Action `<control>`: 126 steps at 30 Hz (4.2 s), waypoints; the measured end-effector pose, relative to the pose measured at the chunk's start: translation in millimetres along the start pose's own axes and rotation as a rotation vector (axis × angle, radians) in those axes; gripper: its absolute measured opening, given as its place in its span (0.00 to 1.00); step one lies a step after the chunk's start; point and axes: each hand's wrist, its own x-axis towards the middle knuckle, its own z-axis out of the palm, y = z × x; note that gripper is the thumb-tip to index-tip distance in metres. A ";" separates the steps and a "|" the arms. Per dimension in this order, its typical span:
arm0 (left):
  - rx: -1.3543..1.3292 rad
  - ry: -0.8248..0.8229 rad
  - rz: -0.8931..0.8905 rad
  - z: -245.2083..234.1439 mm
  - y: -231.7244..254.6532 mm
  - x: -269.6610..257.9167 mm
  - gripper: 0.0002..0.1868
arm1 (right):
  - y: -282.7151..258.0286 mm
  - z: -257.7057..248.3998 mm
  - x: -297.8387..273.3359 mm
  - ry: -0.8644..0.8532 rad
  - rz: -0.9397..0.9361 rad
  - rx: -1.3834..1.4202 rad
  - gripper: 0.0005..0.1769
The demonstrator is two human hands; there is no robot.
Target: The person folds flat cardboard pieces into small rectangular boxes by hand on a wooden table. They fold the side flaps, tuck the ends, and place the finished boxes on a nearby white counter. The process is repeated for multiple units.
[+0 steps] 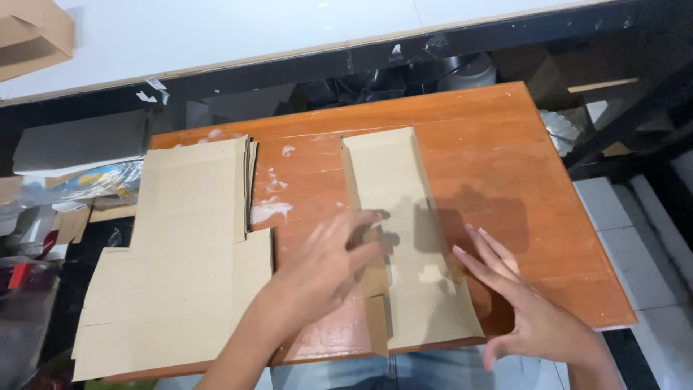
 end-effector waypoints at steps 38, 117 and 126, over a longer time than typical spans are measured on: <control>-0.521 0.164 -0.453 54.2 9.9 -54.9 0.33 | 1.1 3.1 10.2 0.272 -0.104 -0.012 0.60; -1.242 0.390 -0.948 81.8 7.7 7.0 0.34 | -42.2 54.8 15.8 0.852 0.061 0.645 0.54; -1.319 0.459 -0.878 91.2 -2.5 5.5 0.45 | -39.1 35.7 50.1 0.722 0.460 0.958 0.60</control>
